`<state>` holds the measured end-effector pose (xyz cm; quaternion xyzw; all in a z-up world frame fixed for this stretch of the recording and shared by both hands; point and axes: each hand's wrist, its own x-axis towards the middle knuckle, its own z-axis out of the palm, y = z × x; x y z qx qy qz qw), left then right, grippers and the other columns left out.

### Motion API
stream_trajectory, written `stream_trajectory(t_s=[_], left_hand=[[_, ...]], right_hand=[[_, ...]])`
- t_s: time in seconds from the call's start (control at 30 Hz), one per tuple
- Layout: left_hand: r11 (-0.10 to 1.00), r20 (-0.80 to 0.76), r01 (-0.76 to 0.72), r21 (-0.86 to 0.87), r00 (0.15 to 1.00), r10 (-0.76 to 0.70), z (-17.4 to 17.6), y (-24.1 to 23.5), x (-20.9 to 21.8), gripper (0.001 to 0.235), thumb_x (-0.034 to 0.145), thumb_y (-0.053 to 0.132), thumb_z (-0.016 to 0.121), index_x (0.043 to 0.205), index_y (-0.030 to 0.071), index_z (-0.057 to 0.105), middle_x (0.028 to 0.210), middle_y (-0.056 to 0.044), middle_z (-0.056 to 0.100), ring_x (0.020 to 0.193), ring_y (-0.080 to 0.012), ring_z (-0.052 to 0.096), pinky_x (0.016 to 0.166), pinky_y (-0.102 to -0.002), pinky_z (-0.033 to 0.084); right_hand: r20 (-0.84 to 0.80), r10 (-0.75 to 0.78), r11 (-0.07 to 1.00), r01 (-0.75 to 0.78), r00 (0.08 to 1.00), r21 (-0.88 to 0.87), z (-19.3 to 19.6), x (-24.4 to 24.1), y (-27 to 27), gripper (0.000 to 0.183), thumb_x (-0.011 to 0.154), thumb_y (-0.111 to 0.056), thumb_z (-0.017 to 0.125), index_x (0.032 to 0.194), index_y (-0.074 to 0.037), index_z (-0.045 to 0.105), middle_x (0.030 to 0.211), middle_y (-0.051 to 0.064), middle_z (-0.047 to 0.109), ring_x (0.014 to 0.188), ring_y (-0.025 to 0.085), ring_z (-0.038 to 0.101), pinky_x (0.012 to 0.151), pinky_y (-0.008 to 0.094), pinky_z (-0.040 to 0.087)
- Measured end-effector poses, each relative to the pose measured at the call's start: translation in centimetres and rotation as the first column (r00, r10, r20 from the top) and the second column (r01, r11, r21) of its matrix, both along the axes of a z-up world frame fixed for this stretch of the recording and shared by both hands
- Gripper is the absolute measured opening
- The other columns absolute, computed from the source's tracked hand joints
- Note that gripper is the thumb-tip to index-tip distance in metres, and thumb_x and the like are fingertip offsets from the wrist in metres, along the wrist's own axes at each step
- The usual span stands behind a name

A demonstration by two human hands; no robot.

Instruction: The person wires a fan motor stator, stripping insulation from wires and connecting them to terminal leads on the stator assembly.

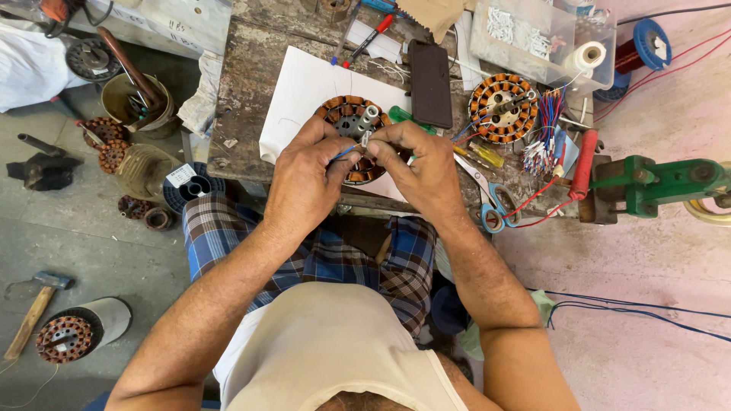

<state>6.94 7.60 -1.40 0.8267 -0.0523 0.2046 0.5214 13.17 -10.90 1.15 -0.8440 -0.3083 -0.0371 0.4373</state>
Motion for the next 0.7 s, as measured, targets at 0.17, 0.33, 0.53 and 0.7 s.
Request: stream_trajectory(t_s=[0.17,0.33,0.53,0.7], left_hand=[[1.000,0.027,-0.004,0.028,1.000,0.003,-0.3,0.1,0.0,0.013,0.090,0.008,0.080,0.102,0.003,0.078,0.096,-0.008,0.065,0.084,-0.0214,0.071,0.070,-0.036,0.060],[0.998,0.002,0.015,0.068,1.000,-0.015,-0.5,0.3,0.1,0.015,0.089,0.009,0.081,0.102,0.003,0.079,0.094,-0.008,0.063,0.082,-0.0221,0.070,0.069,-0.036,0.060],[0.988,0.008,0.041,0.151,0.999,-0.043,-0.7,0.6,0.1,0.023,0.084,0.009,0.082,0.105,0.002,0.077,0.100,-0.010,0.062,0.083,-0.0234,0.071,0.071,-0.037,0.061],[0.983,0.008,0.010,0.183,1.000,-0.012,-0.8,0.7,0.0,0.025,0.080,0.012,0.086,0.104,0.005,0.079,0.097,-0.007,0.062,0.081,-0.0221,0.069,0.068,-0.038,0.059]], right_hand=[[-0.034,0.007,1.000,-0.007,0.999,0.012,-0.1,0.5,0.3,0.011,0.099,-0.009,0.075,0.103,-0.001,0.068,0.094,0.008,0.080,0.087,0.012,0.078,0.076,0.026,0.062],[-0.130,0.000,1.000,0.004,0.992,0.029,-0.2,0.8,0.3,0.011,0.098,-0.009,0.075,0.102,-0.001,0.069,0.092,0.008,0.080,0.085,0.010,0.077,0.074,0.025,0.061],[-0.267,-0.006,0.996,0.031,0.964,0.089,-0.6,1.1,0.4,0.011,0.098,-0.009,0.074,0.101,0.001,0.069,0.087,0.007,0.078,0.076,0.008,0.072,0.066,0.023,0.059],[-0.317,0.019,0.992,0.021,0.948,0.123,-0.9,1.3,0.4,0.010,0.099,-0.008,0.073,0.102,0.001,0.070,0.083,0.006,0.076,0.072,0.007,0.071,0.063,0.023,0.058]])
